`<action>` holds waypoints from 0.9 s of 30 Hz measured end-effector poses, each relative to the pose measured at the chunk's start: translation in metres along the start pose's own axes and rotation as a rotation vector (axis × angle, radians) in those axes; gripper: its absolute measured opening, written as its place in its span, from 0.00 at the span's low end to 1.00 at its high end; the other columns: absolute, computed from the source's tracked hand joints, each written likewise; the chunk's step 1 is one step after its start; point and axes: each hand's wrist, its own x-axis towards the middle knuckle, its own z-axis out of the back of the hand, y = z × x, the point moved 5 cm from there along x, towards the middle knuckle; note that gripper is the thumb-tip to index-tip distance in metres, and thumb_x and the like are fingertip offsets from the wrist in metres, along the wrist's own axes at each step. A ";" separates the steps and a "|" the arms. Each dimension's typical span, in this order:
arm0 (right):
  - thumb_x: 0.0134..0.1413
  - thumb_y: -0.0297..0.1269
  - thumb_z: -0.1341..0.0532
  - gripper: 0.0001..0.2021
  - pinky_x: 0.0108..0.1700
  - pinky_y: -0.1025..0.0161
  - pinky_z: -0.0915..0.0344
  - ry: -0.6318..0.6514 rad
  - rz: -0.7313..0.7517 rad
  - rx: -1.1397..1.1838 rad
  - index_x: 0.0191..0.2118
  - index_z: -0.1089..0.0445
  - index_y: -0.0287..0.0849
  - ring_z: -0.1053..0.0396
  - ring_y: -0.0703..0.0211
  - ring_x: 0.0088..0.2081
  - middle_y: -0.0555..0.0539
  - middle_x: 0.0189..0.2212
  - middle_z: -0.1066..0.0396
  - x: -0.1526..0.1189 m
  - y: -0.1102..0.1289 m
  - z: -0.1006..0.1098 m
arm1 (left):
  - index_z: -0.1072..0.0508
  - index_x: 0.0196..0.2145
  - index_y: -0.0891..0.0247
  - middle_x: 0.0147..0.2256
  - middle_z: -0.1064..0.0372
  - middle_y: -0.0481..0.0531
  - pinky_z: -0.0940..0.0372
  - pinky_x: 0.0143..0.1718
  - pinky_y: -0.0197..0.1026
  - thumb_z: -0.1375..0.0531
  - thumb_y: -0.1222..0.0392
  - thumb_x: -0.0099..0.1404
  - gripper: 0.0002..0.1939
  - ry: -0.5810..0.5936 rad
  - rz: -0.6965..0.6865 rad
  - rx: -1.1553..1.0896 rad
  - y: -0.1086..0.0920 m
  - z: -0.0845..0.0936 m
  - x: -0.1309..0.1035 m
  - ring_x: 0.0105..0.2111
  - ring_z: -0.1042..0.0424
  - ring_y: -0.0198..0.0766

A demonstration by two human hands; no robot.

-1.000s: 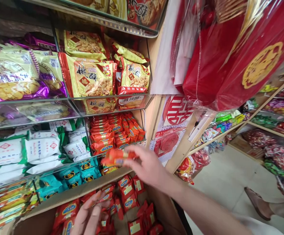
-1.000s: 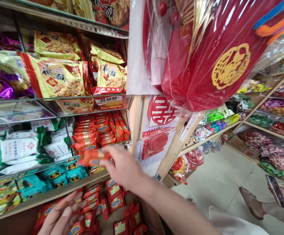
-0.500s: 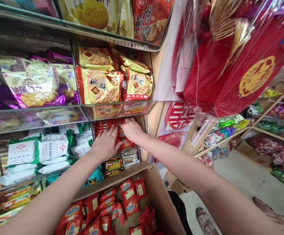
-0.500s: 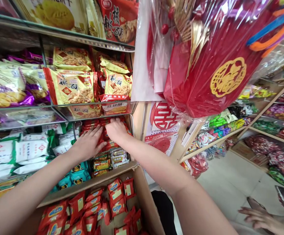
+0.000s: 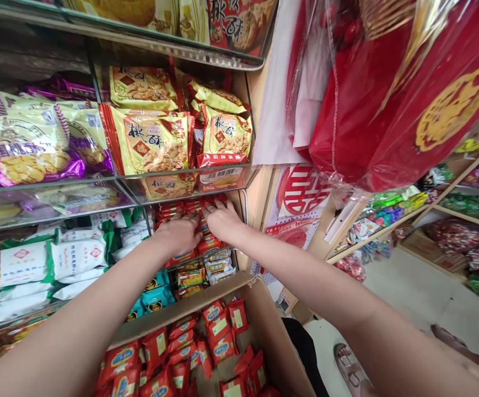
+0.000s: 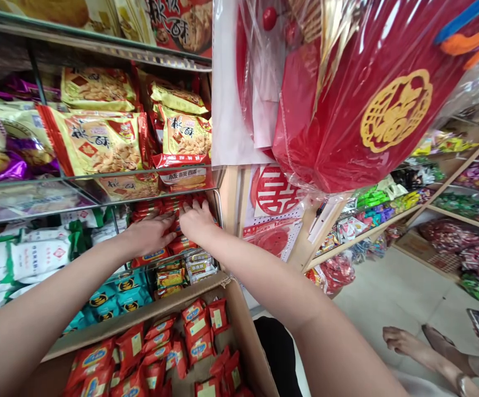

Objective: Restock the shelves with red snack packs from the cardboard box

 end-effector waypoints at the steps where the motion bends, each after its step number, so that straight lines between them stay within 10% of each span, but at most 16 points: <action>1: 0.57 0.26 0.56 0.21 0.54 0.43 0.54 0.024 -0.008 0.003 0.55 0.43 0.34 0.52 0.45 0.58 0.39 0.58 0.46 0.000 0.000 -0.001 | 0.46 0.58 0.67 0.60 0.49 0.58 0.48 0.54 0.56 0.53 0.53 0.60 0.30 0.017 0.021 0.003 -0.001 0.002 0.000 0.59 0.54 0.55; 10: 0.57 0.26 0.56 0.23 0.59 0.53 0.54 0.074 -0.033 -0.010 0.58 0.49 0.24 0.53 0.51 0.60 0.33 0.59 0.51 -0.007 -0.014 0.014 | 0.51 0.59 0.63 0.62 0.55 0.60 0.57 0.56 0.63 0.45 0.50 0.58 0.34 0.113 0.178 0.023 -0.026 0.011 0.020 0.60 0.54 0.53; 20: 0.56 0.24 0.57 0.23 0.59 0.49 0.57 0.092 -0.085 -0.035 0.57 0.48 0.20 0.53 0.45 0.59 0.27 0.57 0.50 -0.005 -0.012 -0.001 | 0.53 0.59 0.70 0.61 0.55 0.63 0.64 0.58 0.60 0.55 0.66 0.65 0.25 -0.043 0.236 0.114 -0.035 -0.003 0.016 0.59 0.53 0.50; 27: 0.55 0.26 0.52 0.23 0.57 0.52 0.51 -0.043 -0.044 -0.026 0.57 0.48 0.24 0.51 0.46 0.58 0.31 0.57 0.48 -0.036 0.002 0.034 | 0.39 0.53 0.65 0.52 0.36 0.61 0.49 0.53 0.60 0.47 0.61 0.61 0.21 -0.064 0.129 -0.004 -0.030 0.029 0.008 0.50 0.36 0.50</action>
